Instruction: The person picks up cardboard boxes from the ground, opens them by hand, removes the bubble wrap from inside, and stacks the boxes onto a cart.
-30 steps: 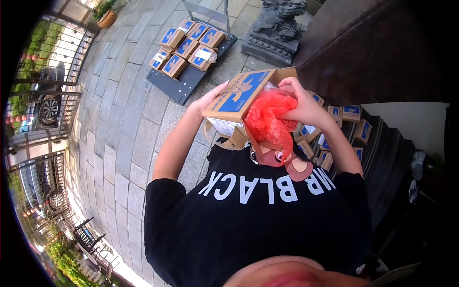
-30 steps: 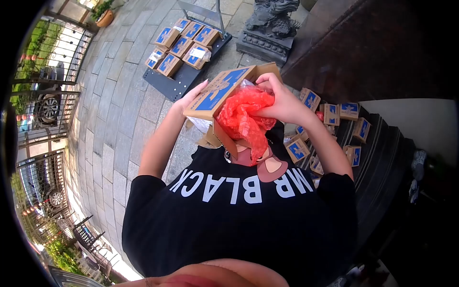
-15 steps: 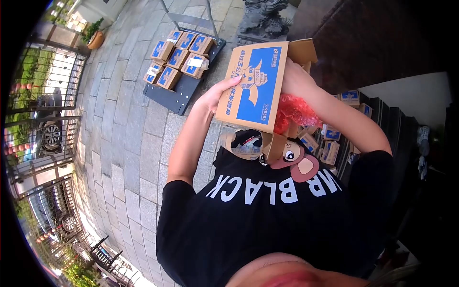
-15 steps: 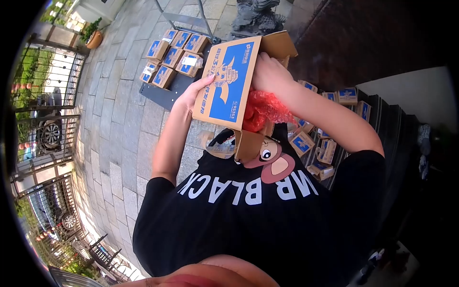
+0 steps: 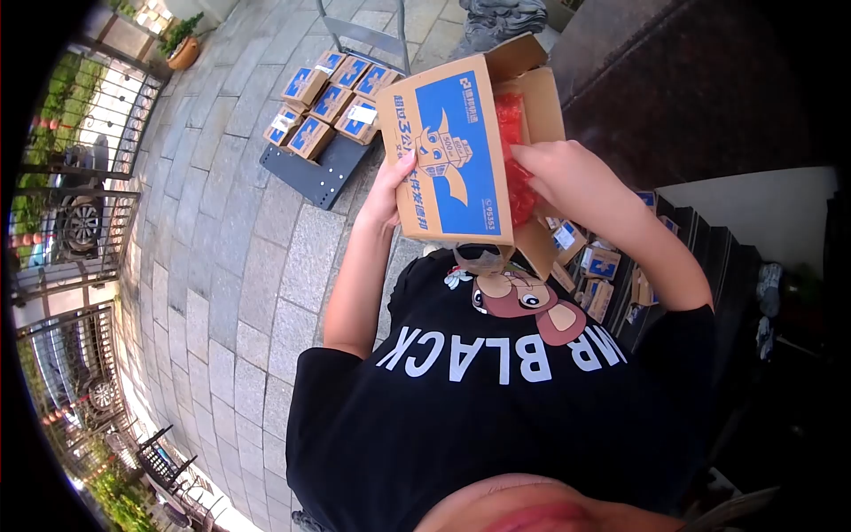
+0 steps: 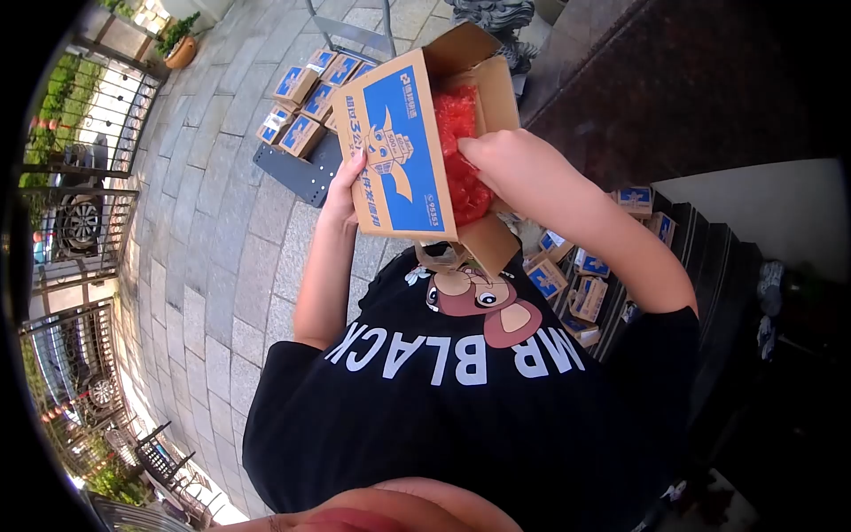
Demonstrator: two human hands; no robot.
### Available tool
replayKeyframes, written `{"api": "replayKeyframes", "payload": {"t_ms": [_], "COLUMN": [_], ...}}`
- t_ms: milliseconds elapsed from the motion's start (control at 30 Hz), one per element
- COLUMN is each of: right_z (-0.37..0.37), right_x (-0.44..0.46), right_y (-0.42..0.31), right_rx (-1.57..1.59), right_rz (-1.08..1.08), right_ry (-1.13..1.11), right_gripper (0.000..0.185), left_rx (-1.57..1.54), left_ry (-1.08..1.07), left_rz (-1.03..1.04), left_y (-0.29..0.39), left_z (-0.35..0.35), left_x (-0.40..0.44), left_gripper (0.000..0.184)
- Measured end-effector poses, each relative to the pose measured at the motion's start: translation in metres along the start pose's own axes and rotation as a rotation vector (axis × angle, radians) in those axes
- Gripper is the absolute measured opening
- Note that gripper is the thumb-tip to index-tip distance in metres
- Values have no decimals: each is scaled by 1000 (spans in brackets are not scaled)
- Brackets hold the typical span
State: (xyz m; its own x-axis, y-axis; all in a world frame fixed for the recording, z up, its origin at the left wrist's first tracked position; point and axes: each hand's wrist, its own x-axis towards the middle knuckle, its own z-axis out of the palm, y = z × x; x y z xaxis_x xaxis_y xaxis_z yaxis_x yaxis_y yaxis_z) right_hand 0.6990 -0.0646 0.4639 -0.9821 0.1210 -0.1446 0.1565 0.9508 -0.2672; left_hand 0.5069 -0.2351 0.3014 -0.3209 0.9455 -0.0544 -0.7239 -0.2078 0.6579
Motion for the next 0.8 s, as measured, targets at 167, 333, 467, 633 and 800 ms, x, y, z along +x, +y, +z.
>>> {"api": "replayKeyframes", "payload": {"t_ms": [167,333,467,633,800], "right_z": [-7,23,-14,-37,23], "right_x": [4,3,-11,-42,-27], "right_y": [-23,-7,-13,2,-9], "right_rx": [421,731,698,540,961], "right_rz": [204,5,36,17,118], "right_ry": [-99,-194,-260,554,433], "right_gripper": [23,32,47,49,62], "left_rx": [-27,-45,-164,-306,-267], "left_ry": [37,-16,60,102,5], "left_rz": [-5,93,97,131,143], "left_y": [-26,-31,-39,-29,-37], "left_z": [30,35,14,-8,-1], "left_x": [-10,-18,-20,-34,-37], "left_gripper": [64,64,62,59,59]}}
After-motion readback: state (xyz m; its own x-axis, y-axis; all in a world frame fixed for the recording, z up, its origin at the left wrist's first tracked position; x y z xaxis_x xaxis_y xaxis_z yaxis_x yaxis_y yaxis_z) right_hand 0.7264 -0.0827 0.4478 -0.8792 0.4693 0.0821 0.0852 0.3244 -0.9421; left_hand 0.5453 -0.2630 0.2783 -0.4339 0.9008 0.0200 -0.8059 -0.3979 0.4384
